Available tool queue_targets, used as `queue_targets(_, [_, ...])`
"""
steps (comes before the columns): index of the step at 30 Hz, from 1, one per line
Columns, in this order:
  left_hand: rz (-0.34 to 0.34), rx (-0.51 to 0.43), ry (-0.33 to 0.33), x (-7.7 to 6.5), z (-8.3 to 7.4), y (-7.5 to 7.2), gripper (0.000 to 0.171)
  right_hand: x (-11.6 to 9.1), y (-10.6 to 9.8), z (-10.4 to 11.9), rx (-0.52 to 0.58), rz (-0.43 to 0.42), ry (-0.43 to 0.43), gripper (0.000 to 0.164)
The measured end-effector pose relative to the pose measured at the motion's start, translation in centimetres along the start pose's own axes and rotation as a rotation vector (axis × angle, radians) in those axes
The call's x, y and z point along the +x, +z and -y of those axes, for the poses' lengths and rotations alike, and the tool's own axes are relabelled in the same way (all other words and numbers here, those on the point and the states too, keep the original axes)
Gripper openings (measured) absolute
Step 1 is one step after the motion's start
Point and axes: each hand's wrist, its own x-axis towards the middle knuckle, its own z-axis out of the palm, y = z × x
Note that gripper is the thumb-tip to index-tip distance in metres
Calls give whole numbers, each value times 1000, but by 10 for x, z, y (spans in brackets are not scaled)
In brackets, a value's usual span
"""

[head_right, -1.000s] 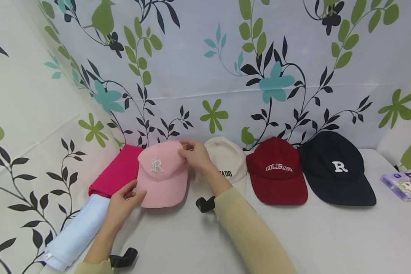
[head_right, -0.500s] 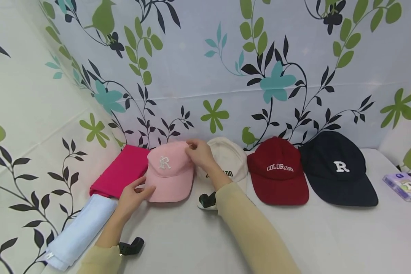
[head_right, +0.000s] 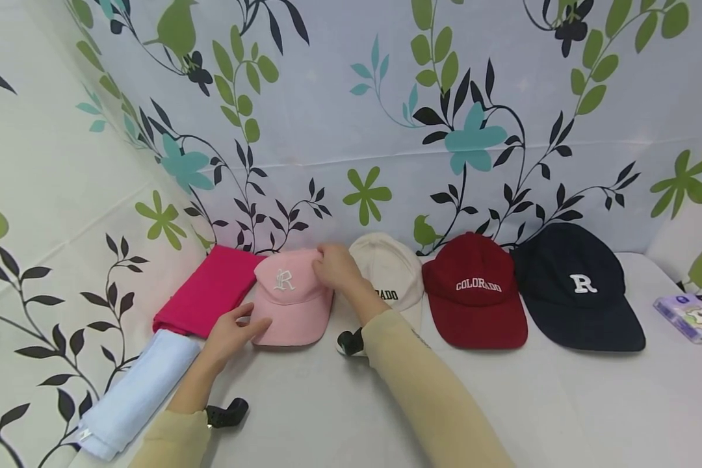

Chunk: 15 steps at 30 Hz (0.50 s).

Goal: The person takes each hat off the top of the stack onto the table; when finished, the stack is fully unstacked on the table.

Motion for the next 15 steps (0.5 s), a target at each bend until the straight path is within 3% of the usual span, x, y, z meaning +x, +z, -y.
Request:
queue_targets(9, [31, 0, -24, 1, -6, 1, 82, -1, -1, 5, -90, 18, -9, 15])
queue_targets(15, [30, -4, -28, 1, -9, 3, 84, -2, 0, 5, -91, 21, -6, 14])
